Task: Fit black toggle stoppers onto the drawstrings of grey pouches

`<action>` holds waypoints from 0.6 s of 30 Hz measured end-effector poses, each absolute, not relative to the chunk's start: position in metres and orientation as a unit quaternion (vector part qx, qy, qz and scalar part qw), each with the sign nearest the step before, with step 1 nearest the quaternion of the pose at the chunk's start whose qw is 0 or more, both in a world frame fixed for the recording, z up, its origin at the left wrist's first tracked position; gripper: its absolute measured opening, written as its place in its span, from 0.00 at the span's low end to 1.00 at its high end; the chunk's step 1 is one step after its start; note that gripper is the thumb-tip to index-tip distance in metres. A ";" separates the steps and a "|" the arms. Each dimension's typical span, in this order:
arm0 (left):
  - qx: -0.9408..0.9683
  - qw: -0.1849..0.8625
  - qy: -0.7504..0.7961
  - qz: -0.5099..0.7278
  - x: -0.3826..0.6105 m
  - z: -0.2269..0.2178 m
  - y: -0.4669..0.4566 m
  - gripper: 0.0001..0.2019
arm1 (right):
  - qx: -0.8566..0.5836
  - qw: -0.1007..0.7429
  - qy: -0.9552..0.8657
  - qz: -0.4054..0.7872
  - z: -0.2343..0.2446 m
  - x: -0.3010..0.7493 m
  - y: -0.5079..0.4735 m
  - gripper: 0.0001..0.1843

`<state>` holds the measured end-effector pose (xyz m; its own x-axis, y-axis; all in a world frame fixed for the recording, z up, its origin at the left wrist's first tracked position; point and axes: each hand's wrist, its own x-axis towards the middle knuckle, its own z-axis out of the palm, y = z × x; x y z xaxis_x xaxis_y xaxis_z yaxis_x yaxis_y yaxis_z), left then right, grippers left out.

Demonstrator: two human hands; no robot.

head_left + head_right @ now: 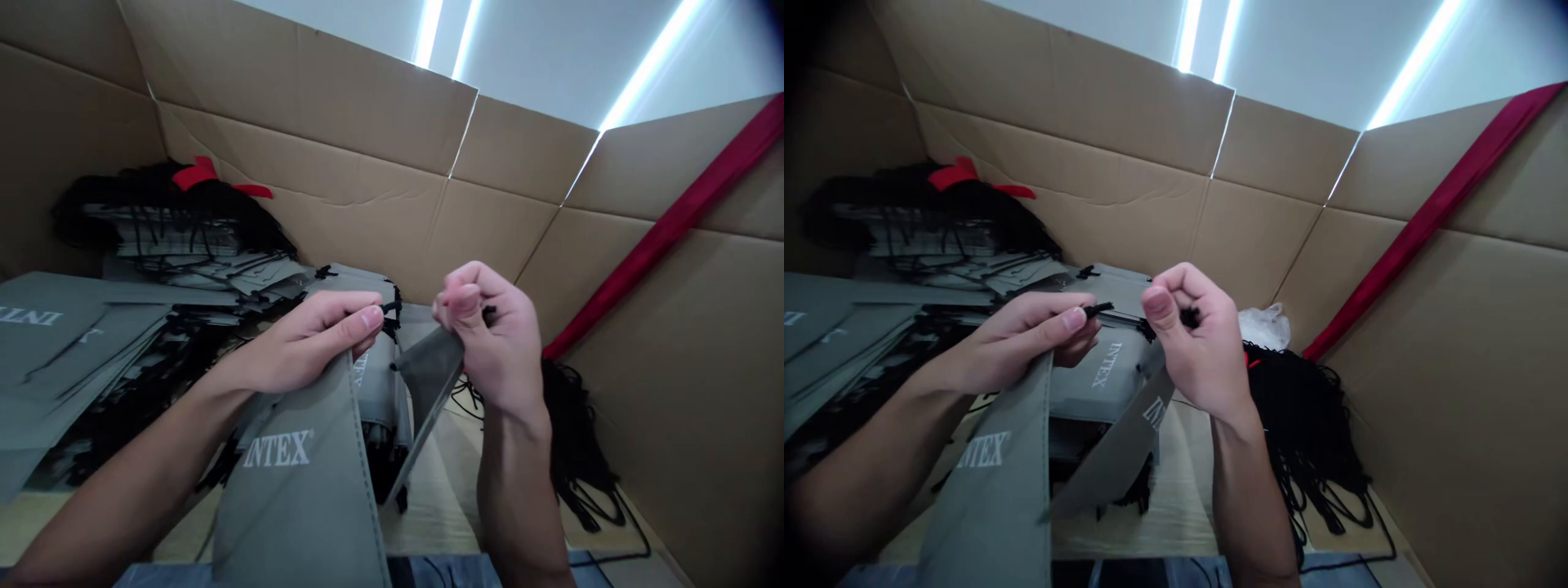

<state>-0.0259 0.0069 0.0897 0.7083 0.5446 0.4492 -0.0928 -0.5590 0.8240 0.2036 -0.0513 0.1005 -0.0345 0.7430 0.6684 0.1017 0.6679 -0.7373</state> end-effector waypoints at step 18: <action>0.769 0.504 0.128 0.373 -0.024 0.089 0.008 0.24 | -0.388 0.499 -0.757 0.164 0.110 0.223 -0.064 0.17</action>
<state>-0.0245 0.0080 0.0887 0.6894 0.5721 0.4444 -0.1791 -0.4598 0.8698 0.2229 -0.0641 0.1101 -0.2012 0.7512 0.6287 0.4236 0.6454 -0.6356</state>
